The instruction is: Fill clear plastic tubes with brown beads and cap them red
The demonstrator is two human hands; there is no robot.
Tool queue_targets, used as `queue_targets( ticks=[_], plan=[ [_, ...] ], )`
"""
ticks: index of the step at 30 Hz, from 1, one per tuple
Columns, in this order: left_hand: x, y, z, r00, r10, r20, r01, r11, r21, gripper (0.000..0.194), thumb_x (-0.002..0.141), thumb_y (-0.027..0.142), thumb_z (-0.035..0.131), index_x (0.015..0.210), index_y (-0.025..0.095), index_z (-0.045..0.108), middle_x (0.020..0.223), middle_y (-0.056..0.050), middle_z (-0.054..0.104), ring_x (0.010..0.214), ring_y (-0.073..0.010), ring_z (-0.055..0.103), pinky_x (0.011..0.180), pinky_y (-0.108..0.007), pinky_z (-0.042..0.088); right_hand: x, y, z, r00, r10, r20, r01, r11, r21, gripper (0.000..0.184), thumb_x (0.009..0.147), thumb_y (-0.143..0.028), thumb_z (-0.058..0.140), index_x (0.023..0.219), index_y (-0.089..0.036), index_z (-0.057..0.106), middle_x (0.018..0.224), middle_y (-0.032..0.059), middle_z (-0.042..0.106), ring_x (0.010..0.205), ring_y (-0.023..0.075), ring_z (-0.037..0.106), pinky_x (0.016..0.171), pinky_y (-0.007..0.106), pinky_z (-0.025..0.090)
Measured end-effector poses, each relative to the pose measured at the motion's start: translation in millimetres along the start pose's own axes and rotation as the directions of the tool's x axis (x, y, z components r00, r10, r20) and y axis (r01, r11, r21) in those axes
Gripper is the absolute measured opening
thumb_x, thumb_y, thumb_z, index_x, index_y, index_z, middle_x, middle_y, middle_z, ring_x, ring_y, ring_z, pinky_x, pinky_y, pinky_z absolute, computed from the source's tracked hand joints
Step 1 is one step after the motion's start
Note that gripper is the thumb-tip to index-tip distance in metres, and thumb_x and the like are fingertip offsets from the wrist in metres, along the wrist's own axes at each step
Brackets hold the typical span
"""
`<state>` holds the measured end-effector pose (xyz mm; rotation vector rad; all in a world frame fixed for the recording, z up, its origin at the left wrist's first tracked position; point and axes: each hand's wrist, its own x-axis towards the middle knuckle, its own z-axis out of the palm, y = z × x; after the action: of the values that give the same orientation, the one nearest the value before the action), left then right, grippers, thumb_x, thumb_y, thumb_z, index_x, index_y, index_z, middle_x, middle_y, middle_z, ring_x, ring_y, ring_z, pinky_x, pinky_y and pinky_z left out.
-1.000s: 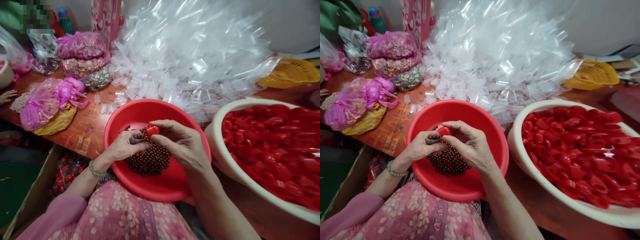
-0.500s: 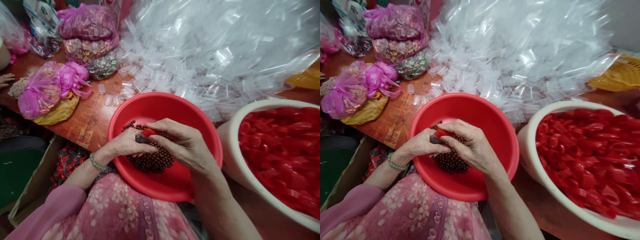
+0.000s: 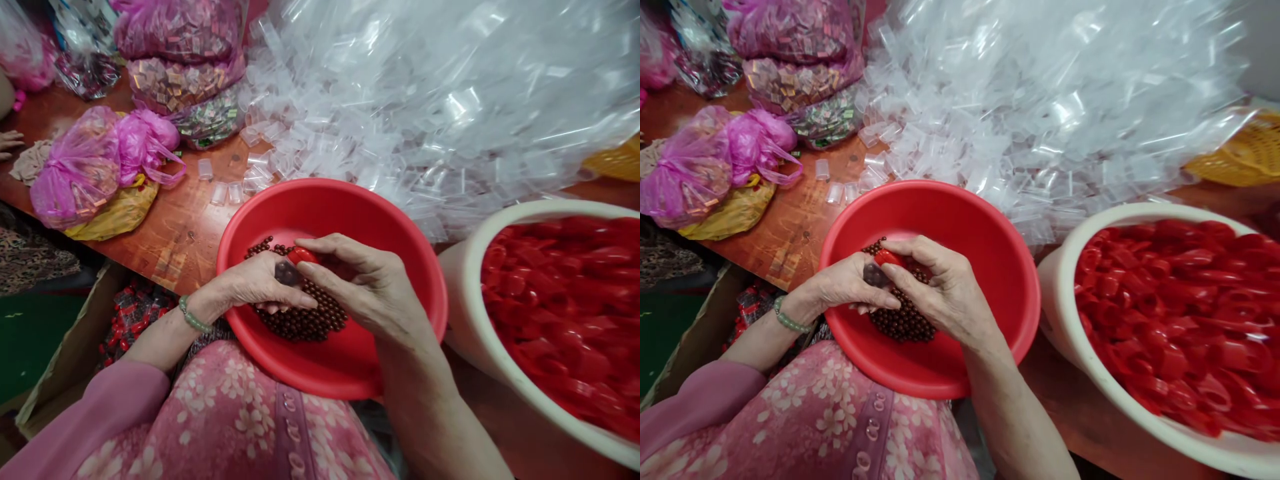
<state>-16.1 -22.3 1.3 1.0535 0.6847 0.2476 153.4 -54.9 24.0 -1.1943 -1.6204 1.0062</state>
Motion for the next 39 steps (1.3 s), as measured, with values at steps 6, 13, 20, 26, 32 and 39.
queue_targets(
  ticks=[6,13,20,26,32,39],
  plan=[
    [0,0,1.9,0.999,-0.034,-0.011,0.035,0.997,0.065,0.045,0.063,0.05,0.082,0.055,0.015,0.055,0.041,0.004,0.052,0.035,-0.0053,0.047,0.035,-0.016,0.034,-2,-2,-11,0.993,-0.002,0.12,0.011,0.998,-0.068,0.019,0.085,-0.027,0.07,0.103,-0.023,0.075,0.095,0.0035,0.075,0.084,0.0172,0.071,0.078,0.031,0.059],
    [-1,3,-2.1,0.997,-0.018,0.078,0.034,0.976,-0.217,0.058,0.067,0.071,0.071,0.068,0.014,0.061,0.05,0.002,0.054,0.037,-0.0046,0.045,0.034,-0.017,0.029,1,6,-9,0.993,0.101,0.065,-0.104,0.994,0.031,0.022,0.084,-0.029,0.071,0.105,-0.024,0.075,0.097,0.0028,0.076,0.09,0.018,0.072,0.085,0.034,0.058],
    [12,-4,-3.9,0.997,-0.078,-0.021,0.057,0.869,-0.492,0.07,0.085,0.08,0.035,0.067,0.016,0.056,0.051,-0.001,0.053,0.036,-0.0065,0.044,0.034,-0.019,0.028,-1,16,2,0.994,-0.04,0.104,0.067,0.96,-0.271,0.055,0.085,-0.05,0.067,0.131,-0.021,0.06,0.116,0.0116,0.069,0.106,0.0257,0.066,0.095,0.046,0.053],
    [17,-2,1.9,0.991,-0.026,-0.133,-0.047,0.852,-0.521,0.069,0.088,0.075,0.037,0.058,0.015,0.053,0.051,-0.001,0.051,0.046,-0.0087,0.05,0.048,-0.023,0.043,-8,20,24,0.982,-0.179,0.059,0.18,0.794,-0.581,0.1,0.072,-0.075,0.065,0.145,-0.012,0.04,0.125,0.0224,0.061,0.113,0.0377,0.059,0.092,0.055,0.05],
    [17,-1,0.2,0.999,0.005,-0.046,-0.025,0.887,-0.461,0.074,0.087,0.077,0.033,0.055,0.015,0.057,0.053,-0.004,0.056,0.049,-0.01,0.052,0.049,-0.023,0.043,-4,18,26,0.937,-0.346,0.035,0.261,0.633,-0.729,0.067,0.082,-0.052,0.062,0.133,-0.012,0.047,0.109,0.0192,0.067,0.1,0.0338,0.064,0.083,0.048,0.049],
    [17,-1,-2.6,0.998,0.027,0.055,0.002,0.883,-0.469,0.08,0.087,0.08,0.023,0.077,0.015,0.07,0.056,-0.008,0.064,0.06,-0.0171,0.064,0.06,-0.029,0.053,-5,20,19,0.888,-0.455,0.067,0.349,0.57,-0.744,0.054,0.078,-0.043,0.063,0.123,-0.015,0.051,0.091,0.0114,0.069,0.082,0.0274,0.064,0.078,0.043,0.045]
  ],
)
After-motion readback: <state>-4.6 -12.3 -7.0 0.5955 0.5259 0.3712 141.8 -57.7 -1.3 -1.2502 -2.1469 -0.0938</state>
